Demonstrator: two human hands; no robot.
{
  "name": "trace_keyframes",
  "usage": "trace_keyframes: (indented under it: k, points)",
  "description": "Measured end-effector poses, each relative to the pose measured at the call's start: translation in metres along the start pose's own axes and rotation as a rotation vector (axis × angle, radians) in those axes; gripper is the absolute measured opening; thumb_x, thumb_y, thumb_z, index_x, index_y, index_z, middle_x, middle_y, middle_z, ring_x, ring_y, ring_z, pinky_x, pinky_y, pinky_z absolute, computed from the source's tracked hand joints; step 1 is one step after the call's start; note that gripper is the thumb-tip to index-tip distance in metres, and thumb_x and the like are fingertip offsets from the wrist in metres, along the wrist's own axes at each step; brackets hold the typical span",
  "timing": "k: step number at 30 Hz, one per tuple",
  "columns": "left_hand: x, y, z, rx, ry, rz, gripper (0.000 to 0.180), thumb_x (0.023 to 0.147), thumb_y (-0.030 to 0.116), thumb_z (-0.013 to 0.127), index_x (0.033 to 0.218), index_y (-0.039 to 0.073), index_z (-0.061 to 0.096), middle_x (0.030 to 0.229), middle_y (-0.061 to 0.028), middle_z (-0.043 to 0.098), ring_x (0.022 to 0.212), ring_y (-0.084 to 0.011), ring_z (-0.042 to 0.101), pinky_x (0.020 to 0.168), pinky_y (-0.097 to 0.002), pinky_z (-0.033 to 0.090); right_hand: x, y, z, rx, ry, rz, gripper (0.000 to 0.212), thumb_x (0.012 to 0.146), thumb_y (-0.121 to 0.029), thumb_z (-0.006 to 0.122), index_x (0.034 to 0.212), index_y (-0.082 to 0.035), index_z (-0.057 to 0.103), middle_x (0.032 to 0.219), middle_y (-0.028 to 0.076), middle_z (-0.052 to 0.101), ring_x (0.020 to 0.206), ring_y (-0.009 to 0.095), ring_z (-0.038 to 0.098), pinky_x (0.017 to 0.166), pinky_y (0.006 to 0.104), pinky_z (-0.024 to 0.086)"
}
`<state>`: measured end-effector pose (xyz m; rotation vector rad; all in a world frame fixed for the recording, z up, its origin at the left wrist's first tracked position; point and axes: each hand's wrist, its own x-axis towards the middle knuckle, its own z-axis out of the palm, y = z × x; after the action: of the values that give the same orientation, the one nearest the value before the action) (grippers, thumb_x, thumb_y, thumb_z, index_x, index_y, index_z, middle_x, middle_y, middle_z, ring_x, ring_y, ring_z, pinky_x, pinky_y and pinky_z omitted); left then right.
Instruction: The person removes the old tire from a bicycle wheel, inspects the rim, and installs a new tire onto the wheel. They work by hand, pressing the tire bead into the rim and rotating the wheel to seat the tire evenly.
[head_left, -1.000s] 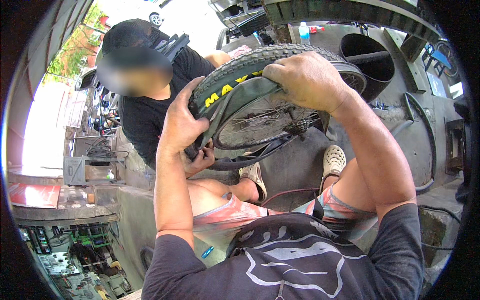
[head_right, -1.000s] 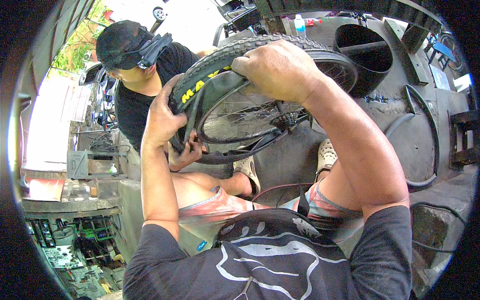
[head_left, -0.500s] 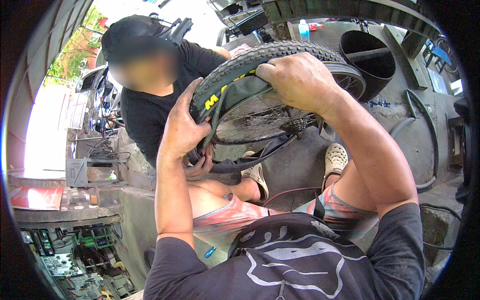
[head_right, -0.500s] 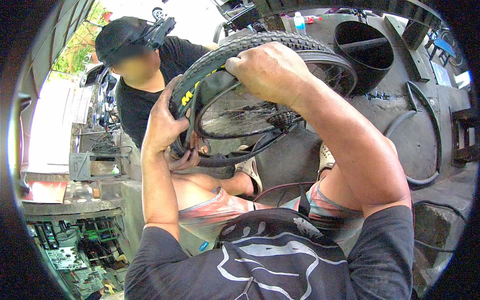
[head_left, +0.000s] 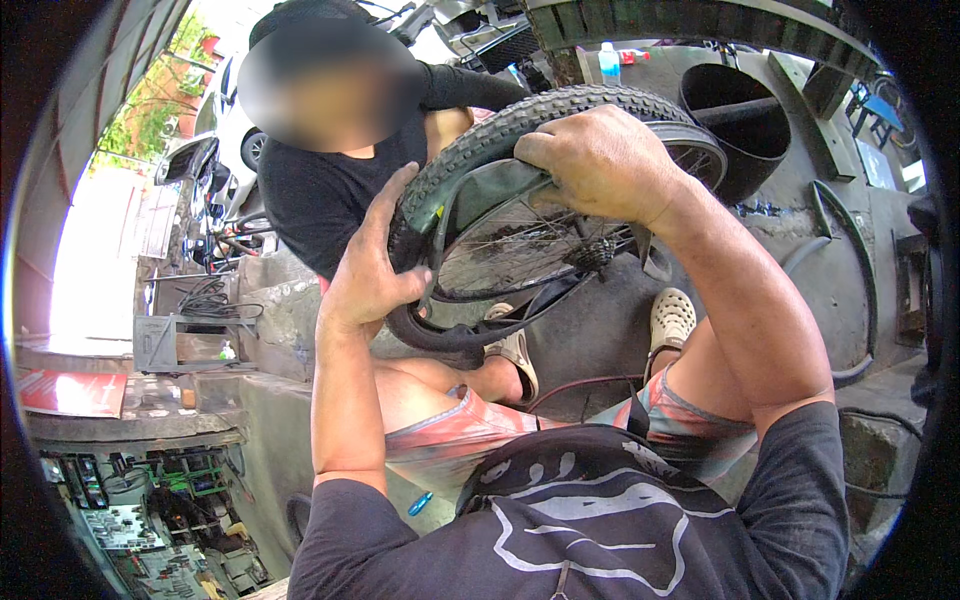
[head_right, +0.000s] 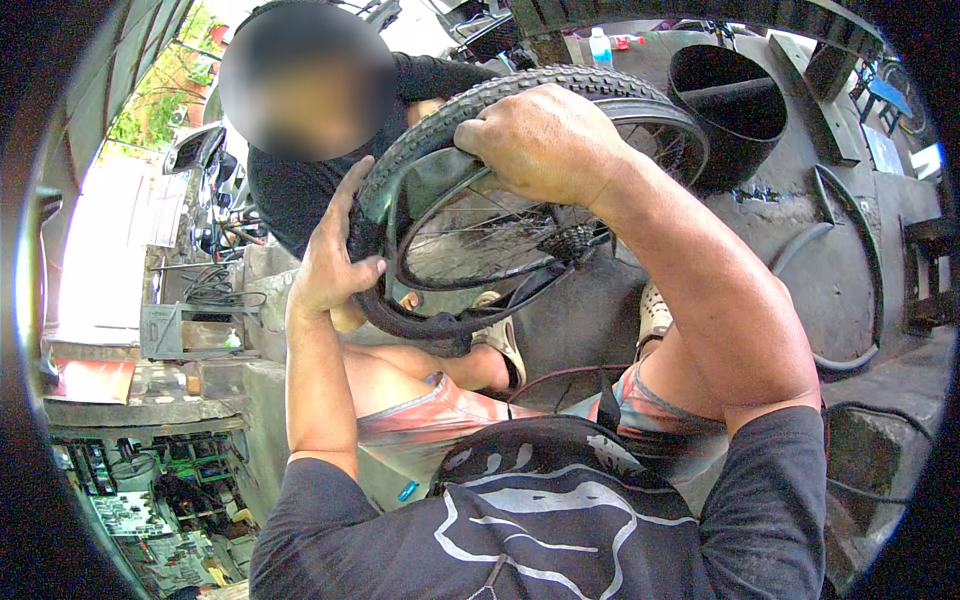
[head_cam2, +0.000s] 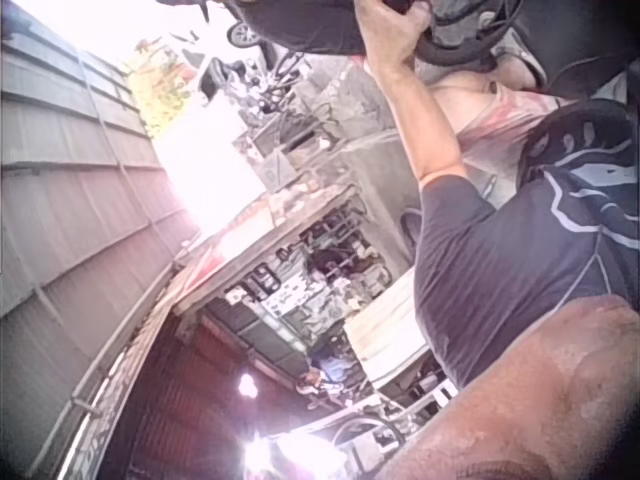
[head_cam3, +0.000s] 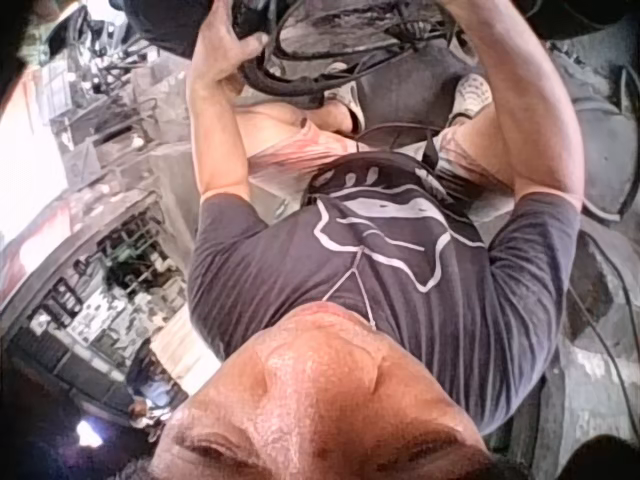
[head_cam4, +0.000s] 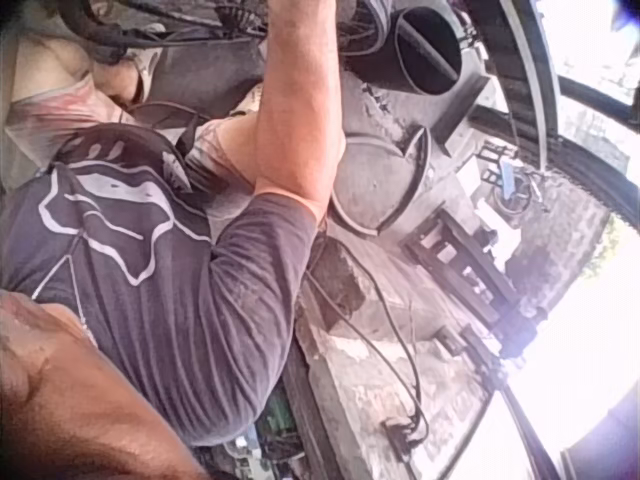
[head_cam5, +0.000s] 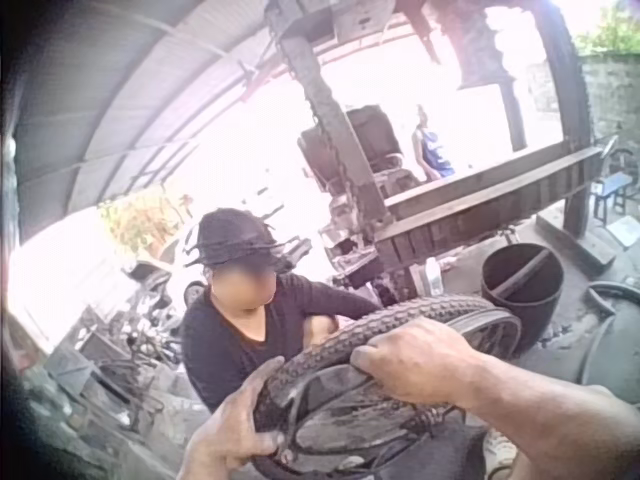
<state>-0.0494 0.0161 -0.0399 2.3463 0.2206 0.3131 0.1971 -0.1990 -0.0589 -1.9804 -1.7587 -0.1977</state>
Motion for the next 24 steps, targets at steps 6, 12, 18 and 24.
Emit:
trace_keyframes:
  k: [6,12,18,24]
  points:
    - [-0.003,0.014,0.013,0.378,0.093,-0.037,0.112,0.064,0.0,0.086,0.165,0.009,0.039,0.144,-0.0226,0.058,0.139,-0.0393,0.057,0.12,-0.0458,0.044,0.002,-0.003,-0.002,-0.01,-0.049,0.004,0.038,0.081,-0.036,0.087,0.106,-0.011,0.074,0.092,0.015,0.077,0.093,0.039,0.077,0.082,0.0528,0.06]
    - [0.003,0.021,-0.003,0.375,0.035,-0.187,0.115,0.062,-0.001,0.086,0.166,0.005,0.037,0.158,-0.0232,0.053,0.15,-0.0364,0.05,0.127,-0.0419,0.039,-0.001,0.002,-0.002,0.026,-0.072,-0.093,0.046,0.078,-0.034,0.09,0.115,-0.013,0.073,0.098,0.011,0.077,0.097,0.037,0.076,0.083,0.0492,0.06]
    - [-0.012,0.018,0.016,0.643,0.228,-0.191,0.109,0.071,-0.001,0.084,0.167,0.009,0.033,0.146,-0.0265,0.057,0.134,-0.0474,0.058,0.118,-0.0508,0.046,0.005,-0.006,-0.005,0.03,-0.066,-0.032,0.047,0.077,-0.029,0.09,0.12,-0.019,0.075,0.103,0.013,0.079,0.102,0.037,0.076,0.088,0.0501,0.061]
    - [-0.03,0.003,0.024,0.706,0.263,-0.136,0.113,0.074,0.0,0.084,0.17,0.008,0.025,0.145,-0.0308,0.052,0.134,-0.0503,0.053,0.116,-0.055,0.047,0.006,-0.004,0.006,0.047,-0.019,-0.087,0.04,0.078,-0.029,0.09,0.112,-0.015,0.076,0.103,0.014,0.079,0.101,0.036,0.076,0.088,0.0506,0.061]
